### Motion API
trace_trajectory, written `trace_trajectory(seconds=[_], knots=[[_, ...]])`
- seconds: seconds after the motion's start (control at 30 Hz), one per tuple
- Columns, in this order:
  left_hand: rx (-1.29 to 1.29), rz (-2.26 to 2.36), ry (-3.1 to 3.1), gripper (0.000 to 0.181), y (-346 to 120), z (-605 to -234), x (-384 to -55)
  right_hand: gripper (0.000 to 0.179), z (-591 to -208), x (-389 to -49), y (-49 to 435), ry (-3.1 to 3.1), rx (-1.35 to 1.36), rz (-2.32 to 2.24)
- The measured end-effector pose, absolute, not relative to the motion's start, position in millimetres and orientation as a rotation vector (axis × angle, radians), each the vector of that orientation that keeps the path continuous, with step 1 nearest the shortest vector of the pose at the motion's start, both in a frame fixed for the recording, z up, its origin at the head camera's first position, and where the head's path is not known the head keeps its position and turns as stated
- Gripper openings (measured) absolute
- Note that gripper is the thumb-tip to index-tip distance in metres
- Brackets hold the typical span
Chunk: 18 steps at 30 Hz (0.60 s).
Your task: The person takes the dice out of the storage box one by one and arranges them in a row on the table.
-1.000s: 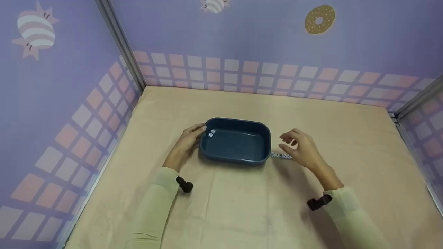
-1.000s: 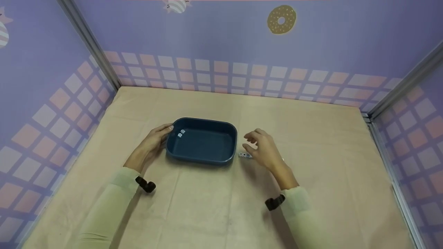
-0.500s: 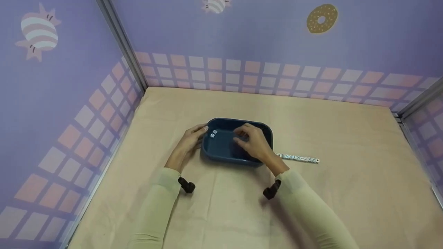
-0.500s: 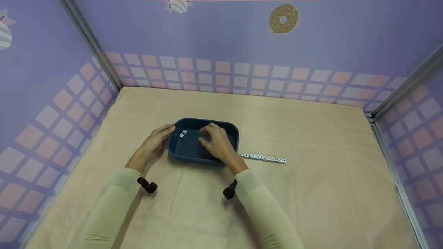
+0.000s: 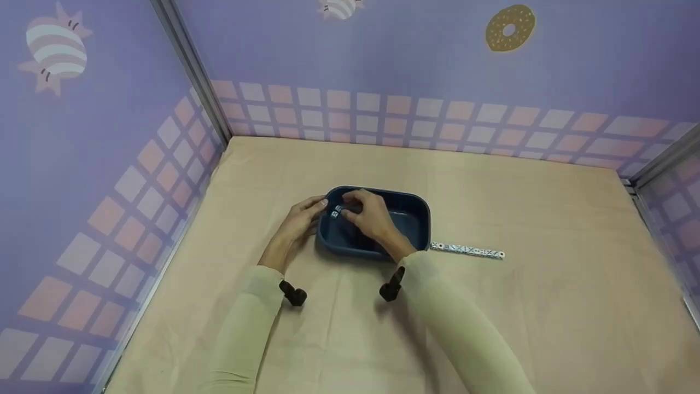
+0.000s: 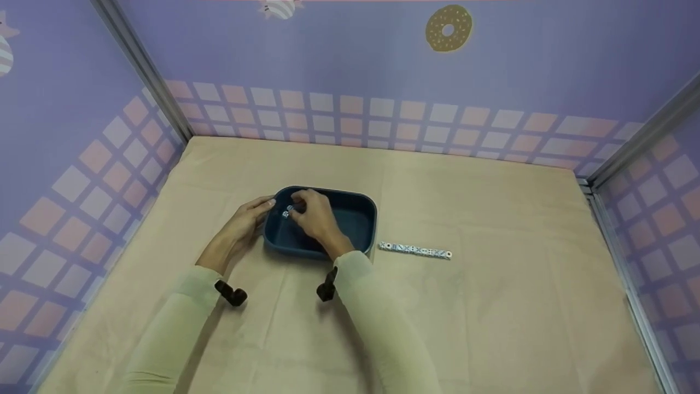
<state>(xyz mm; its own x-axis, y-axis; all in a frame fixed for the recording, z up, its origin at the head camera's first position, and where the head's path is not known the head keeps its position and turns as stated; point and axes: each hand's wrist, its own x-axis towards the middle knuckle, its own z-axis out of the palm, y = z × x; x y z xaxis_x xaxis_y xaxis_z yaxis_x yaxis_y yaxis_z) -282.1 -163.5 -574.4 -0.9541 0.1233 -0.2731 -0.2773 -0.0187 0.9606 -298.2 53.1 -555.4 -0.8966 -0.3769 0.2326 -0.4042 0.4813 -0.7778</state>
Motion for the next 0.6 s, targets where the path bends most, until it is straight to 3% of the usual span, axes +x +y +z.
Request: trace_trajectory(seconds=[0.23,0.6], knots=[[-0.155,2.047,2.01,0.049,-164,-574,-283,0.043,-561,-303,46,-2.753,0.664,1.421],[-0.112,2.078,1.95,0.048,-165,-575,-282,0.039,-568,-306,45,-2.867,0.931,1.191]])
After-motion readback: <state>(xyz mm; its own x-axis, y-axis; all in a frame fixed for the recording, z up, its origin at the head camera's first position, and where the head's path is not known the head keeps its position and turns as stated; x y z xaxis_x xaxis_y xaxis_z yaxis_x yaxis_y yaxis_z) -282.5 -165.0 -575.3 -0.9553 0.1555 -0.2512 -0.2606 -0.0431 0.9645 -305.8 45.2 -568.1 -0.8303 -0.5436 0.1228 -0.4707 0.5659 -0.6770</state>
